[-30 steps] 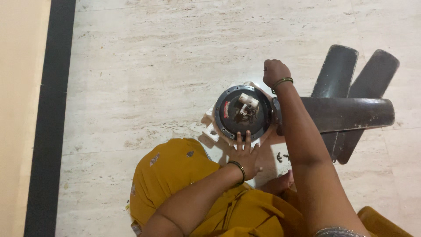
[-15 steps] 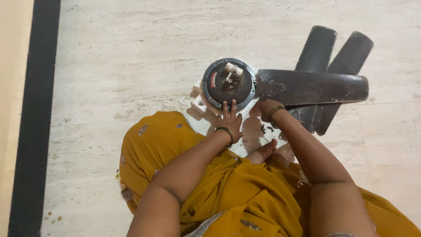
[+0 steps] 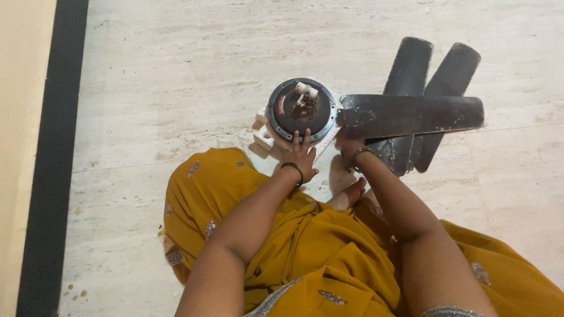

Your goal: The person sits on the floor and attaches a fan blade to the motor housing using a screwdriver. They align the blade, insert a screw, and tighten it to secure the blade to the central hub.

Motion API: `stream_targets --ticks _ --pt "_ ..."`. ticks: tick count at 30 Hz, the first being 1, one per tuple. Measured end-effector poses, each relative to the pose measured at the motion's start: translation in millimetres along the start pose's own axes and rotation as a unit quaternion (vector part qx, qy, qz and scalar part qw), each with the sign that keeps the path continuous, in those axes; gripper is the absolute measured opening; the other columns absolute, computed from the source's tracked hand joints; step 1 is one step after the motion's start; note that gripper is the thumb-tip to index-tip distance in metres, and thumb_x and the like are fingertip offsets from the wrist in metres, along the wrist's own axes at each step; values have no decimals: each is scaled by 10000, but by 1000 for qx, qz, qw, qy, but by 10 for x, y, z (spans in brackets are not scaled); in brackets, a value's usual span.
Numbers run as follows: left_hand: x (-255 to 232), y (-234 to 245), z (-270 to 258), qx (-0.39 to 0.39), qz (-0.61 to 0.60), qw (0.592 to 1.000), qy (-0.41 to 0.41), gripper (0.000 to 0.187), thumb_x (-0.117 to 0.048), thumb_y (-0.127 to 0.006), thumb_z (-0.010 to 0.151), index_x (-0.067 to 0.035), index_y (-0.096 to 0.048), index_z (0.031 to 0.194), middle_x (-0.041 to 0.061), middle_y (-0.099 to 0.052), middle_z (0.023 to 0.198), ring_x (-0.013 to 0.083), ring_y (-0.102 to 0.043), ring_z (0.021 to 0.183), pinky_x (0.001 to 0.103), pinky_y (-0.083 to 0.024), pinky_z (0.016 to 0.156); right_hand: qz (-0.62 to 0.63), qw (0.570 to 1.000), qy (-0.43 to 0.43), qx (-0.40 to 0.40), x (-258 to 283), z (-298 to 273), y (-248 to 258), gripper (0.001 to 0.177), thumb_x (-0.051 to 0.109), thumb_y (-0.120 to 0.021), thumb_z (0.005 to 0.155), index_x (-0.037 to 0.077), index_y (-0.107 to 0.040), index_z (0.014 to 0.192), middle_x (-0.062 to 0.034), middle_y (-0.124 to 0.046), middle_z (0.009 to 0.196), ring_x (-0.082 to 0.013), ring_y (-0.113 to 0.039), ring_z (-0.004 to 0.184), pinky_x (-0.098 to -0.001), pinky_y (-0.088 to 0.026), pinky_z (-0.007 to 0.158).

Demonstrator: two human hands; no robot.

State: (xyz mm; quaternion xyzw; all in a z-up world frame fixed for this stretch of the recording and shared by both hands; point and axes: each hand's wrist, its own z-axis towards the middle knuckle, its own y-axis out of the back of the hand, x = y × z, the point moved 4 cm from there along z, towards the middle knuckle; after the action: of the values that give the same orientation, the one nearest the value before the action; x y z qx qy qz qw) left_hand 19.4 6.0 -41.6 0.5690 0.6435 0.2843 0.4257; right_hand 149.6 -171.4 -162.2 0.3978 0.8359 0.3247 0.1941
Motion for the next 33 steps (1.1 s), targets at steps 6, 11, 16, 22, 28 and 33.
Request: stream_targets --ticks 6,11,16,22,28,33 --pt "-3 26 1 22 -7 1000 3 796 -506 -676 914 -187 -363 1572 152 270 1682 457 195 1542 686 -288 1129 337 929 -142 -55 -814 -130 -17 301 358 -745 915 125 -739 1106 -123 -707 1069 -256 -671 931 -355 -523 825" --pt "-27 2 21 19 -5 1000 2 796 -507 -680 918 -178 -365 1570 166 284 1676 468 232 1536 674 -265 1147 820 523 -187 -137 -1001 -210 -244 275 342 -722 982 81 -644 1012 -84 -615 842 -188 -564 669 -299 -456 565" --pt "10 14 24 13 15 1000 8 807 -515 -673 918 -208 -341 1587 155 262 1687 456 223 1545 690 -252 1153 956 214 -107 -169 -855 -124 -185 212 212 -685 1007 54 -575 918 -40 -531 719 -145 -505 548 -260 -407 449" --pt "-24 -45 10 9 44 999 14 800 -519 -656 930 -233 -319 1597 148 241 1686 455 203 1537 714 -226 1160 945 218 -22 -242 -1149 -268 -125 145 58 -644 993 93 -515 938 -27 -512 738 -123 -432 539 -270 -386 467" --pt "-29 -35 32 4 35 999 18 796 -482 -675 923 -221 -325 1588 163 250 1688 479 208 1538 681 -277 1138 912 316 15 -261 -1678 -569 -125 160 -39 -597 959 97 -538 1019 -6 -575 813 -94 -430 565 -251 -353 489" --pt "-34 -57 12 -10 38 999 18 769 -471 -692 920 -216 -368 1569 167 232 1700 484 178 1547 677 -280 1149 842 456 0 -287 -1875 -684 -178 99 22 -642 944 93 -575 963 -11 -550 745 -109 -454 546 -276 -378 481"
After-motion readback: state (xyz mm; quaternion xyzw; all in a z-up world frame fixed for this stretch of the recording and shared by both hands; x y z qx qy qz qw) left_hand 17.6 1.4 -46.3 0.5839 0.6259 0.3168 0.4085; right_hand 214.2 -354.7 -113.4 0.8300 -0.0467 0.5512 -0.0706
